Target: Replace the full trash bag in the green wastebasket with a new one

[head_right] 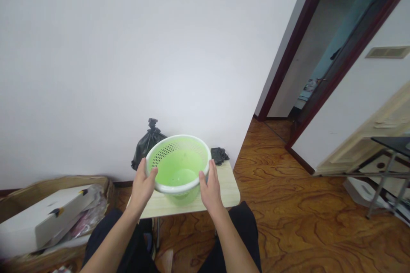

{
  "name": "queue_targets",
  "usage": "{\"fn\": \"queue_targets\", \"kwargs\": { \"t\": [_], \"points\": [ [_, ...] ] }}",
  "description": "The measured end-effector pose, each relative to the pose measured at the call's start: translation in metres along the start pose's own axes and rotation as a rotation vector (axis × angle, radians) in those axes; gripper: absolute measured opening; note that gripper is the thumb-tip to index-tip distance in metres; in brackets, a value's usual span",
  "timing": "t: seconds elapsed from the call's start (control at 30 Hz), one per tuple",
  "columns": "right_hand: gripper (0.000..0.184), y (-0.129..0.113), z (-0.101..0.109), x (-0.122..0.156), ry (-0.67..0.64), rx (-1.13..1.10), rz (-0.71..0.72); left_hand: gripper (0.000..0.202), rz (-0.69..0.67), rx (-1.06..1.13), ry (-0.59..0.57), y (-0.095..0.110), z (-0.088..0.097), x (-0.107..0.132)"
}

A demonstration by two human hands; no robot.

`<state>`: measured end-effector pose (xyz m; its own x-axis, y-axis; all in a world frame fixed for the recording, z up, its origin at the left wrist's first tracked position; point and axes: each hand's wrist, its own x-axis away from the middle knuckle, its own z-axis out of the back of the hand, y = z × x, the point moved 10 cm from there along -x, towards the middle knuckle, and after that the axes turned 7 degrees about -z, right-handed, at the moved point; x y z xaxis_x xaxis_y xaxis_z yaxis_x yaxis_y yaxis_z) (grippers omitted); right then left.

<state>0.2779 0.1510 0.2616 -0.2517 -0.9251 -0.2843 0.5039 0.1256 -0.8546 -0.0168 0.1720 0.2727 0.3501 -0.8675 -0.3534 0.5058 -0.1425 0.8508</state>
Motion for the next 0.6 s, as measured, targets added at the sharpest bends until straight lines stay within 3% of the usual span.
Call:
{"fn": "queue_targets", "kwargs": {
  "t": [0.27,0.6],
  "points": [
    [0.063,0.0,-0.004,0.005,0.045,-0.009,0.049,0.063,-0.085,0.008,0.074,0.004,-0.004,0.012],
    [0.06,-0.003,0.0,0.004,0.085,-0.031,0.066,0.068,0.005,0.027,0.062,-0.001,-0.005,0.014]
  ]
}}
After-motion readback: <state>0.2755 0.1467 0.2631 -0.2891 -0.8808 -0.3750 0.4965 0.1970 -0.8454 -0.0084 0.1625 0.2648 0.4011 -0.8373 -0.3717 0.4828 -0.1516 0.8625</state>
